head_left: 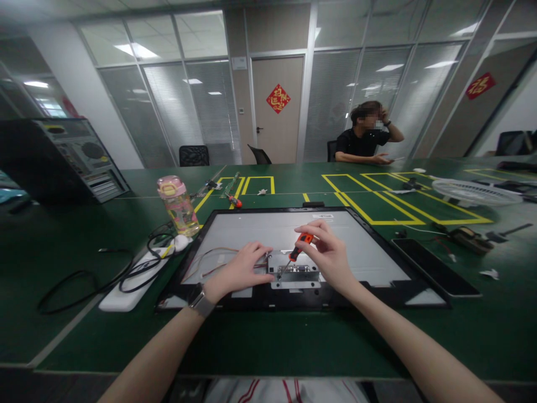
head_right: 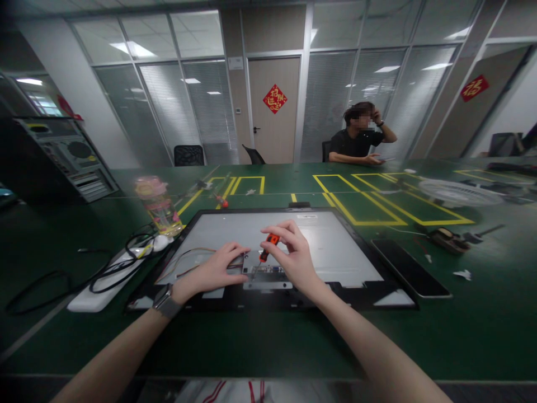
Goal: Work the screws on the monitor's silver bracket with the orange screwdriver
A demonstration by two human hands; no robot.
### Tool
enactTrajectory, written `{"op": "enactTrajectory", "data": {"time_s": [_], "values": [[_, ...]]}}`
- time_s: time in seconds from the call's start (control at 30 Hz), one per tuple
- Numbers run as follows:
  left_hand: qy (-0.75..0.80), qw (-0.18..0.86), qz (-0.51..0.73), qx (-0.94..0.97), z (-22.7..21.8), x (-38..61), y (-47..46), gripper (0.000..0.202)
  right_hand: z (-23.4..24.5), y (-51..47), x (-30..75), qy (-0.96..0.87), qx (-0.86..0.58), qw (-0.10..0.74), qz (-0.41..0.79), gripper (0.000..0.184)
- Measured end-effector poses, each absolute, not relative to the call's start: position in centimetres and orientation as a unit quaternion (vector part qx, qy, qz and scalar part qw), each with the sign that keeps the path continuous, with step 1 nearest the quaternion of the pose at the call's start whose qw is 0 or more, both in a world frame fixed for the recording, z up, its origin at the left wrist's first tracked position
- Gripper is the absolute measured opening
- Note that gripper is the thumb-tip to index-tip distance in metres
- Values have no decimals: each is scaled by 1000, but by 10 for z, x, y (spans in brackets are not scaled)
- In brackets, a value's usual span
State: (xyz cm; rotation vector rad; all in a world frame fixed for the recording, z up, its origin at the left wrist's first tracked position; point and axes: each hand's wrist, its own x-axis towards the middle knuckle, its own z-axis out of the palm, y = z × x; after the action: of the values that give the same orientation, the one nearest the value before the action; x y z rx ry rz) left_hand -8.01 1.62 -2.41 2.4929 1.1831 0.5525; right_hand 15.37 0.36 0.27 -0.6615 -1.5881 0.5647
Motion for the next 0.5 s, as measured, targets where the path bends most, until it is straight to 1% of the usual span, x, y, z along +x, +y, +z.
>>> {"op": "enactTrajectory", "data": {"time_s": [0.13, 0.27, 0.33, 0.5], "values": [[415, 158, 194, 875, -26, -80, 18, 59, 3, 0, 152, -691, -272, 599, 300, 32], [415, 158, 194, 875, -27, -81, 18, 59, 3, -1, 151, -682, -234, 584, 373, 31], [414, 159, 195, 875, -27, -81, 18, 59, 3, -1, 152, -687, -236, 583, 364, 28], [417, 161, 191, 874, -27, -81, 18, 59, 5, 2, 152, -691, -267, 612, 276, 19]]}}
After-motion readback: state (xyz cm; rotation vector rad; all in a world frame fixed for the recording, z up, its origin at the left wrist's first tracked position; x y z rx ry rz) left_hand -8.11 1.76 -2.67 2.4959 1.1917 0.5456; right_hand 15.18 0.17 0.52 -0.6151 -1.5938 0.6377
